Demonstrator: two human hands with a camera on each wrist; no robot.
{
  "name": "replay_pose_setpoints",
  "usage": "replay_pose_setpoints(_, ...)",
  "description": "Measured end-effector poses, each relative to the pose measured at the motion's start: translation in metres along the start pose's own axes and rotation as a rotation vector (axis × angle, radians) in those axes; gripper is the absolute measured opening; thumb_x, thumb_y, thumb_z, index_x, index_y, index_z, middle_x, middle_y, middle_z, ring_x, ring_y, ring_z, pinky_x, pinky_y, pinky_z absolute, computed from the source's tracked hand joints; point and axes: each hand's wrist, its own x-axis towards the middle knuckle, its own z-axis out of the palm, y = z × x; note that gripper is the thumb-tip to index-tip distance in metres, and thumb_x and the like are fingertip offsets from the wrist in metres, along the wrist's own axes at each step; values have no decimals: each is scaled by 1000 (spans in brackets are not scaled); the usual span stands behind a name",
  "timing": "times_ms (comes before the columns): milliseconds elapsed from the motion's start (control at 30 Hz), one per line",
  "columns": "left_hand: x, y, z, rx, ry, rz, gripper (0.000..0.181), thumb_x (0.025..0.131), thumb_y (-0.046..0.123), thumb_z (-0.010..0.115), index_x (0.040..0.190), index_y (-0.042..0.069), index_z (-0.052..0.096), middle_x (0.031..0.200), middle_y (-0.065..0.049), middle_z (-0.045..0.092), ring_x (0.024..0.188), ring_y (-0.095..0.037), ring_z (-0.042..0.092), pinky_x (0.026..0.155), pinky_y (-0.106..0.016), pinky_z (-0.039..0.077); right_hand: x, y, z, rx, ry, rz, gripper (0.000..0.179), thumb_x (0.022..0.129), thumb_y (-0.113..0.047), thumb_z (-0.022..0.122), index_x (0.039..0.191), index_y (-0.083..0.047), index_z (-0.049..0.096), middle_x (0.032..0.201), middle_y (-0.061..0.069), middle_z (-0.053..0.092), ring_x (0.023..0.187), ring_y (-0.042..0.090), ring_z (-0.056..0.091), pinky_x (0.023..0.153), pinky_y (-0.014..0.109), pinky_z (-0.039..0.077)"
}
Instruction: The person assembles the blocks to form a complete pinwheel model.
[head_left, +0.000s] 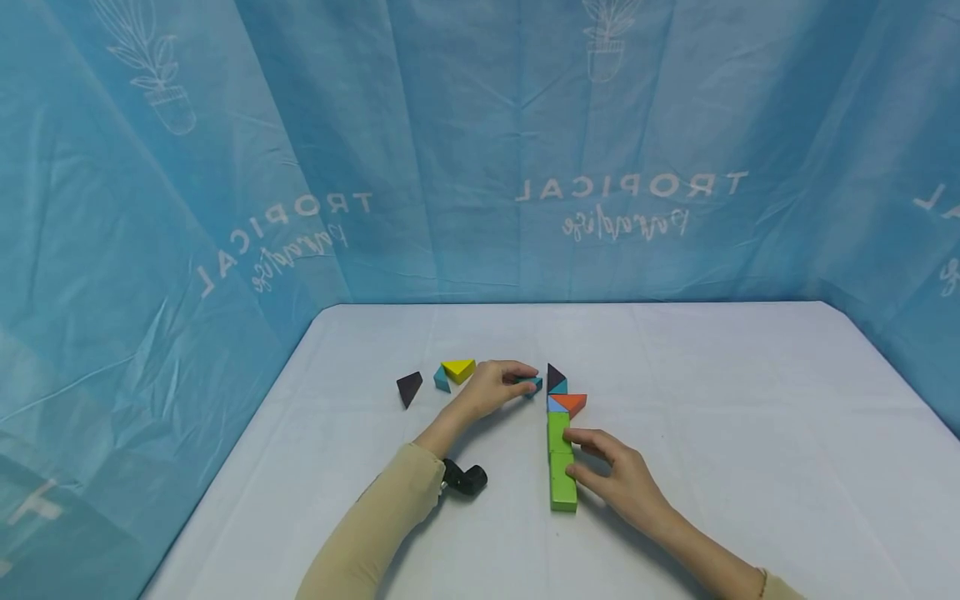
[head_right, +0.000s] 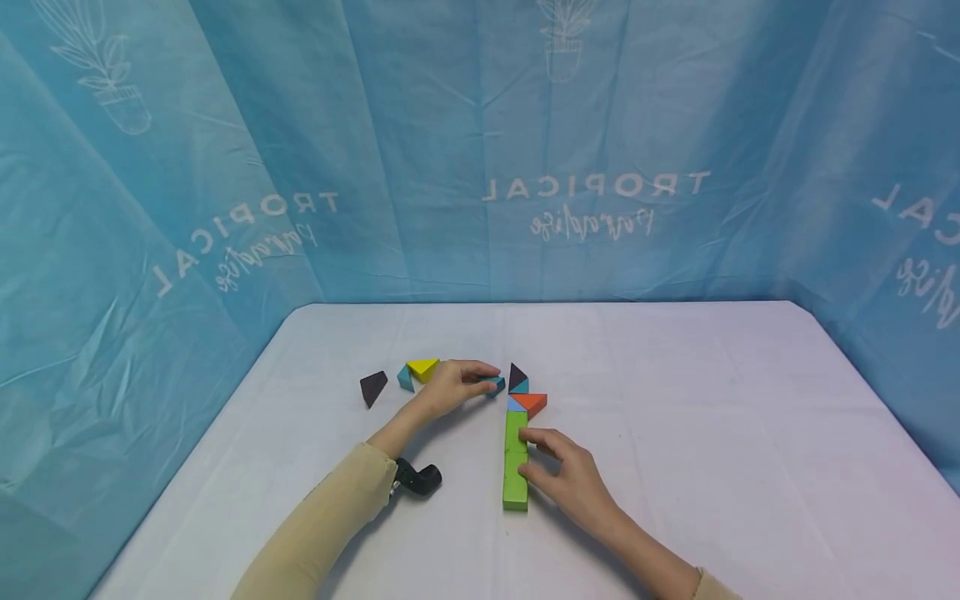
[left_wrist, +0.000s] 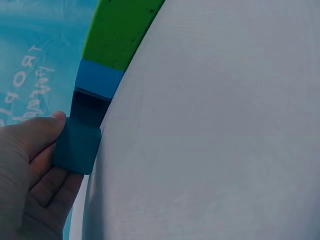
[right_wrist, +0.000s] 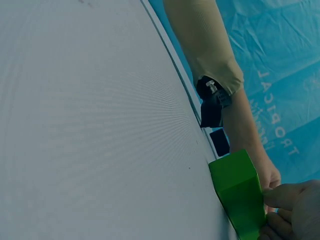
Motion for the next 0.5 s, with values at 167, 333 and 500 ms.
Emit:
replay_pose_setpoints(167, -2, 0, -1, -16, 21, 18, 35, 88, 28, 67, 119, 11, 66, 114, 3, 65, 103, -11, 61, 88, -24, 48, 0, -1, 0, -7, 1, 16, 40, 81, 3, 70, 119, 6, 58, 119, 18, 60, 112, 34, 56, 93, 43, 46)
replay_pose_setpoints(333, -6, 0, -2, -41, 20, 33, 34, 89, 20, 67, 120, 7, 64, 115, -2, 65, 103, -15, 62, 88, -24, 49, 0, -2, 1, -3, 2, 22, 40, 80, 4, 70, 118, 6, 59, 119, 18, 60, 112, 34, 56, 93, 43, 46)
replay_pose_setpoints(500, -8, 0, 2, -14, 50, 41, 33, 89, 16, 67, 120, 8, 64, 117, -2, 65, 99, -13, 62, 86, -22, 49, 0, -3, 1, -12, 9, 19, 40, 80, 4, 71, 118, 6, 59, 118, 18, 61, 112, 33, 56, 93, 42, 46)
